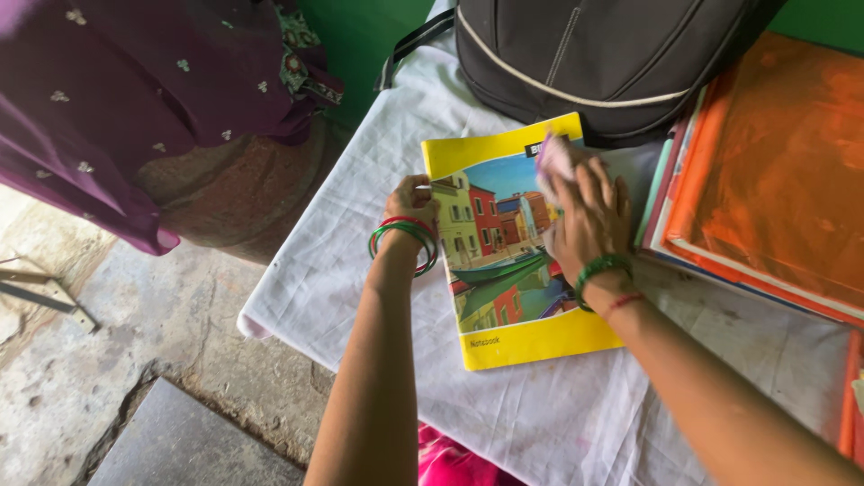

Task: The person wipes a black backpack with a small cloth, then wipes a yellow notebook cover and its back. The person places a blue water bottle into a side pocket of the backpack and sets the notebook on a stack of other notebooks.

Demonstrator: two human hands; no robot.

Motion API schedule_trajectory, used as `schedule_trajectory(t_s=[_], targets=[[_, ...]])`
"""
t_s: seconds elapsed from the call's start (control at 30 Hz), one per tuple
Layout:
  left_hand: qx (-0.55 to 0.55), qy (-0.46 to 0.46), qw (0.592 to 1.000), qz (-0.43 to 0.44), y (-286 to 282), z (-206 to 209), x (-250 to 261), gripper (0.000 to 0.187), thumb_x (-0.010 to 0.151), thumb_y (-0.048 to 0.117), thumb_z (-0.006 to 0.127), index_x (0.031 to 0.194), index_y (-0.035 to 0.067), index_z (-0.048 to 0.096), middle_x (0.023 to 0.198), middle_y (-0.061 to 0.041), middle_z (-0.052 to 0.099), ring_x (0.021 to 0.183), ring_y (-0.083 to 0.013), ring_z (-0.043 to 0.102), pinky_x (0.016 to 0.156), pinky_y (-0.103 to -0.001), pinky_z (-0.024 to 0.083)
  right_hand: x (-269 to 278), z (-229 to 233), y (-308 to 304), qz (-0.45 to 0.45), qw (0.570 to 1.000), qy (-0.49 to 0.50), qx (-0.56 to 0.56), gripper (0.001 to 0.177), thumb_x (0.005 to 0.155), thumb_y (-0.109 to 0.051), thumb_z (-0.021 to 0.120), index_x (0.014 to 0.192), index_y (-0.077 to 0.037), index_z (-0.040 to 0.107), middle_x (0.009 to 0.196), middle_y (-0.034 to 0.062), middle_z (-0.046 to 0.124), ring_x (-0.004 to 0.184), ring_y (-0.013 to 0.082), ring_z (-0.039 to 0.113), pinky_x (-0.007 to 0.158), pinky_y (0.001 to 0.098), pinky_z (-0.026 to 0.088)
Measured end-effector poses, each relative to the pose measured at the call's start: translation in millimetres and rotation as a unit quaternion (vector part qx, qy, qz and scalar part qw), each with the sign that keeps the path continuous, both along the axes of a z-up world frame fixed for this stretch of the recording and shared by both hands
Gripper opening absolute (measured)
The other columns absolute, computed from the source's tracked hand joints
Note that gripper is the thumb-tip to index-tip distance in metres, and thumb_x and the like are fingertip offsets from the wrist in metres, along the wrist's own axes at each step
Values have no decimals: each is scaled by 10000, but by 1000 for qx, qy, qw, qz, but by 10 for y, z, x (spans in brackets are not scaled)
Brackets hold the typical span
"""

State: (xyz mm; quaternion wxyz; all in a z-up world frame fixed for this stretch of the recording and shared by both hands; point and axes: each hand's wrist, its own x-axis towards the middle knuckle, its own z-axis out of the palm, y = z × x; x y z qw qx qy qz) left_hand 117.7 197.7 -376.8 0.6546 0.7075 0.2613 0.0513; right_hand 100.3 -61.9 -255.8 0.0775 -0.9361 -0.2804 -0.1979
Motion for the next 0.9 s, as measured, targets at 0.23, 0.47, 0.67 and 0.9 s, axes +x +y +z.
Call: schedule_trajectory(t_s=[0.23,0.47,0.67,0.9], targets=[[38,-14,999,-14,12,11,-24,450,849,-46,675,1283,68,636,1055,-77,798,914,-138,753,785,-293,606,326,-343,538,74,994,21,82,719,885,114,595,1554,-129,489,1452,133,542,1418,324,501,1243,459,387],[17,-14,1000,-21,79,-70,22,481,828,-61,672,1289,64,613,1072,-74,791,935,-119,739,825,-291,595,590,-315,1167,181,977,59,93,787,766,46,640,1497,-214,507,1421,127,513,1376,379,454,1220,511,296],[72,39,997,-3,13,93,-26,472,815,-27,703,1264,112,663,1056,-38,806,932,-92,745,828,-264,581,629,-182,704,94,990,99,-19,687,833,-55,588,1507,-127,478,1505,165,452,1439,337,393,1232,498,257],[57,37,998,-8,18,96,-33,468,820,-25,704,1268,101,656,1064,-45,796,929,-117,747,806,-274,593,489,-187,-12,-2,1000,28,-4,591,899,-95,543,1489,-89,521,1579,213,417,1486,359,359,1239,473,247]])
